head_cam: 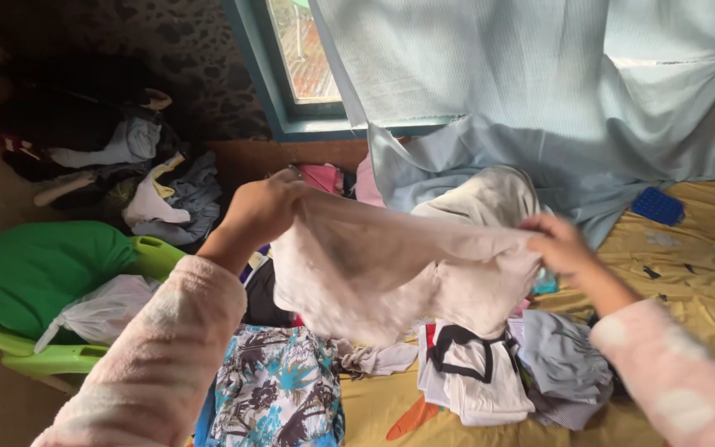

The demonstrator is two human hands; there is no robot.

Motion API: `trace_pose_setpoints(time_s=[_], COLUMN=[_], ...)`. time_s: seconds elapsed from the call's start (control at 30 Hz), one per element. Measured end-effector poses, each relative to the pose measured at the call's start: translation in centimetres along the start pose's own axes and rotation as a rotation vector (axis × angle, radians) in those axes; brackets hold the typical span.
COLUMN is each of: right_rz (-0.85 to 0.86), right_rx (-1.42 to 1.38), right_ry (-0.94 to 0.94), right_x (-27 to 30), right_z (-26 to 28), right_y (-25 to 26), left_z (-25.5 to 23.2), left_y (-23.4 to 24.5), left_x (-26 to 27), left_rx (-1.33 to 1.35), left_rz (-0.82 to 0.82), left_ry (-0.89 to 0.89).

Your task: The recorder sorts and folds various pieces of laundry on a bed.

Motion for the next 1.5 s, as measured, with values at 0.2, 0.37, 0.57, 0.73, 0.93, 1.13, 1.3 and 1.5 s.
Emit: trace_pose_setpoints(time_s=[0.2, 0.37, 0.57, 0.73, 0.93, 1.13, 1.3, 1.5], right_rz=[0.080, 0.319, 0.368, 0.500, 0.527, 0.199, 0.554, 0.632], right_rx=[-0.329, -0.624, -0.139, 1.018, 0.073, -0.396, -0.030, 0.184], right_ry=[0.189, 0.305, 0.288, 0.053, 0.601, -0.157, 0.138, 0.314], right_x=[1.4, 5.7, 7.2, 9.1, 7.9, 2.7, 11.9, 12.7], right_z=[8.1, 17.2, 17.6, 16.7, 13.3, 13.6, 21.1, 23.1], right_y=[4.8, 5.9, 8.8, 10.7, 13.4, 9.5, 6.1, 5.4], left_z=[2.8, 1.9, 5.8, 8.9, 6.5, 5.4, -0.9, 0.4], left_y=[-2.1, 0.3, 0.9, 0.7, 5.1, -16.1, -7.0, -6.8], left_x=[1.5, 1.0, 0.9, 3.5, 3.5, -2.6, -4.2, -4.4], left_rx=[-0.161, -0.171, 0.391, 0.903, 1.866, 1.384, 1.281, 1.711], left_rz=[0.142, 0.045, 0.178, 0.257, -0.024, 0.143, 0.173, 0.068], left_ry=[0.180, 0.140, 0.181, 0.114, 0.071, 0.893, 0.700, 0.554])
Point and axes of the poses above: each hand's wrist, its own x-axis away from the middle knuckle, its own y-axis out of the back of the hand, z = x × y, the point moved 3 cm from there along -x, towards the middle knuckle, and after that the axes turned 14 degrees about -x, right-handed, at the moved point
